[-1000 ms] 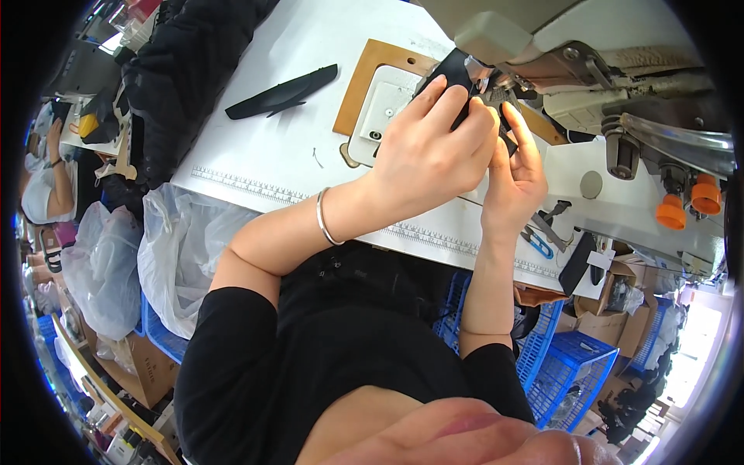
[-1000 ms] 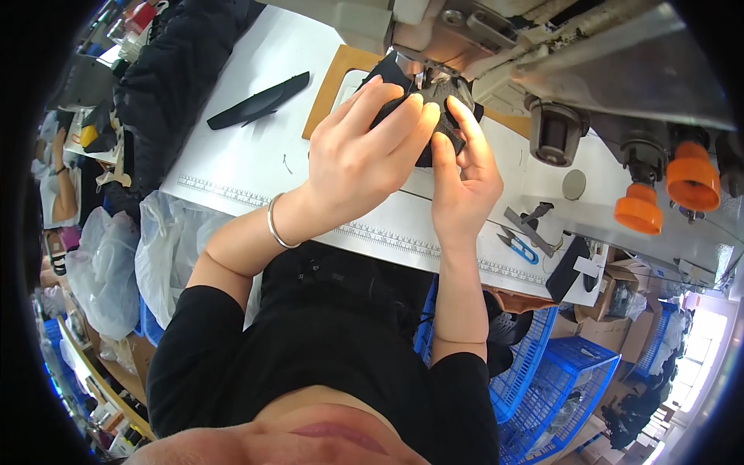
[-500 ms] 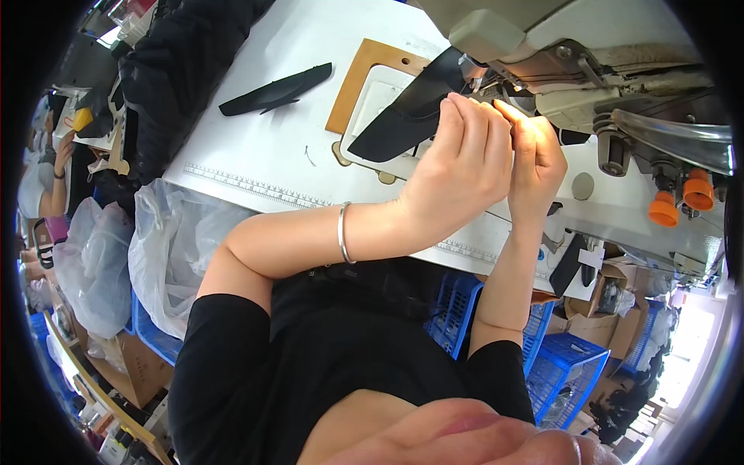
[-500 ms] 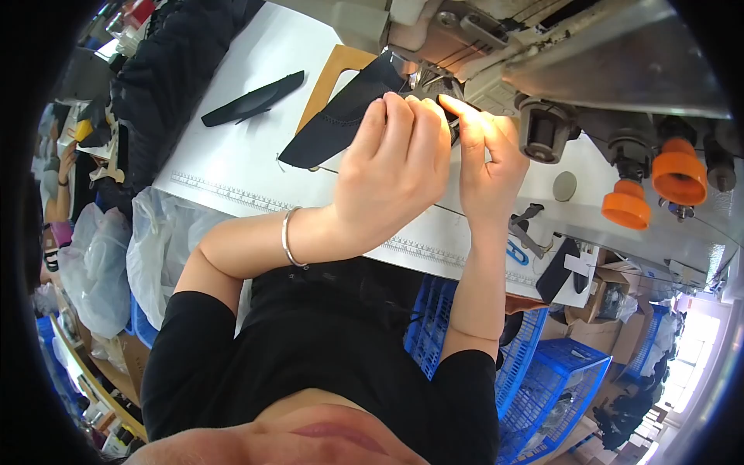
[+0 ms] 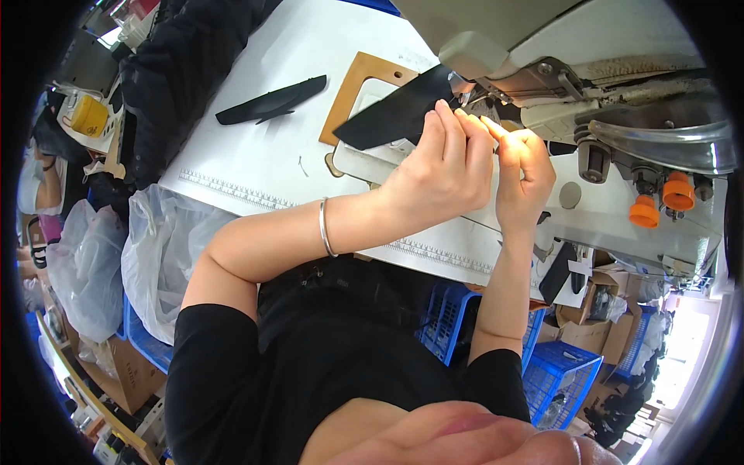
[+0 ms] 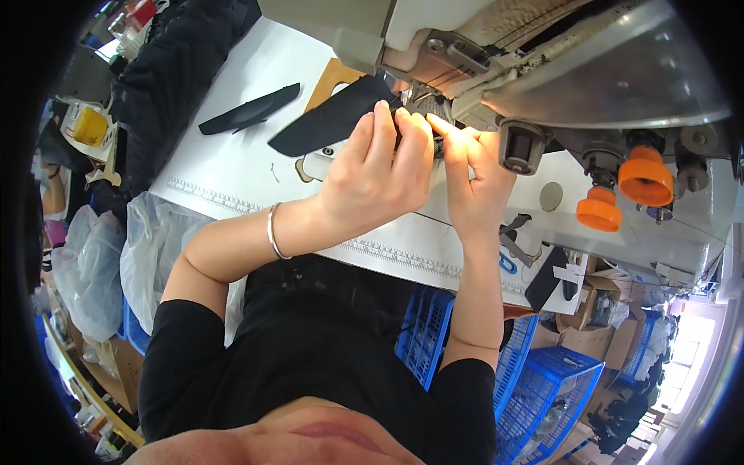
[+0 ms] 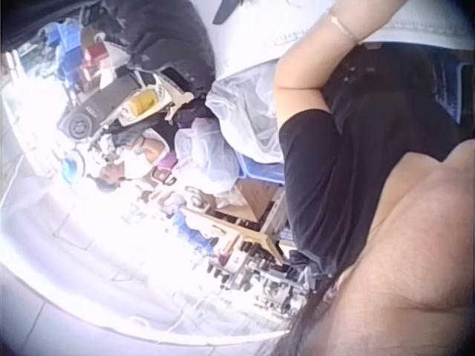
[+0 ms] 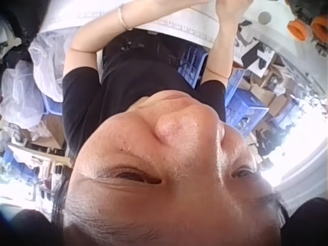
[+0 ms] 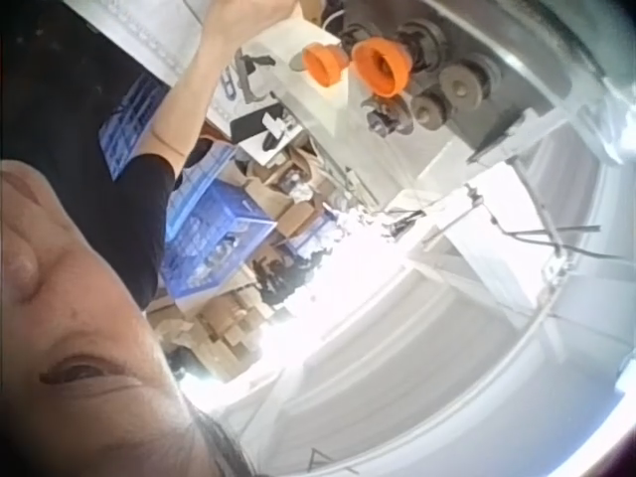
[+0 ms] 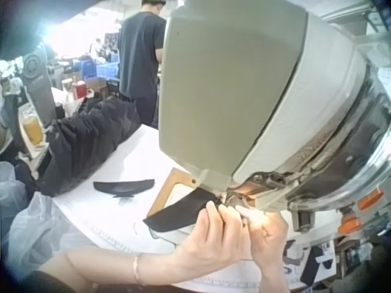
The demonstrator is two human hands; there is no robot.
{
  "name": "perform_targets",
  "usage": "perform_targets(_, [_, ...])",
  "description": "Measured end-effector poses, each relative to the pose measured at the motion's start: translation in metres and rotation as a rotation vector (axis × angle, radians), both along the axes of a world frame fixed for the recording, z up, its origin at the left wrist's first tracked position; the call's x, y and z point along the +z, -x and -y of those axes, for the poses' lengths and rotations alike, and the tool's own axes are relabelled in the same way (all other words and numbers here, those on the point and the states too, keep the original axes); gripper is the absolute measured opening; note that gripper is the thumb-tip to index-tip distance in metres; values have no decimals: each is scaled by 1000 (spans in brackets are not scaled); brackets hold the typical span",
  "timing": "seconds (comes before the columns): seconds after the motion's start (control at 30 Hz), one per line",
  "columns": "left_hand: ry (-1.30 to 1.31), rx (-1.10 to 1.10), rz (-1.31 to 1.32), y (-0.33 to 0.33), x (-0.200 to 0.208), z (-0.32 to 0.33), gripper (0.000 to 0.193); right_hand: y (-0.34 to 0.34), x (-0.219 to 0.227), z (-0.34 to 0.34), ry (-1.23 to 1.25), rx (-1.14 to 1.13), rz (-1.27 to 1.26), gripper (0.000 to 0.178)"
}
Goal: Stitching the upper components of a shoe using an industrial sewing machine.
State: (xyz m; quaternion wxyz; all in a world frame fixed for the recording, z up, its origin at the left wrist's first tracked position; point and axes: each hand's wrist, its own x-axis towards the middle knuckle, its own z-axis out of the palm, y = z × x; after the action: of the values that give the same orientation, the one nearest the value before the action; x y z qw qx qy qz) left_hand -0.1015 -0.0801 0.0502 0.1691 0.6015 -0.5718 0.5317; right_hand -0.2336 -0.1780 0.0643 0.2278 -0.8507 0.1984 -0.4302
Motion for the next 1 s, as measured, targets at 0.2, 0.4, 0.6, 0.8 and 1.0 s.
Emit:
perform_targets(0.2, [-14,-53,29,-11,-2,-3,18,0,5,-4,24,4,-51,23])
perform_targets(0.4, [-47,-148,21,-26,-2,-6,20,0,12,-8,102,-20,-125,24])
perform_targets(0.6, [-43,-287,-46,-40,-1,-5,19,2,21,-4,314,13,-185,30])
perform_targets(0.8, [-53,-335,-57,-49,3,-6,20,6,25,20,279,106,-297,42])
perform_targets(1.0, [-102,-550,-194,-66,9,-2,19,4,18,16,159,64,-329,46])
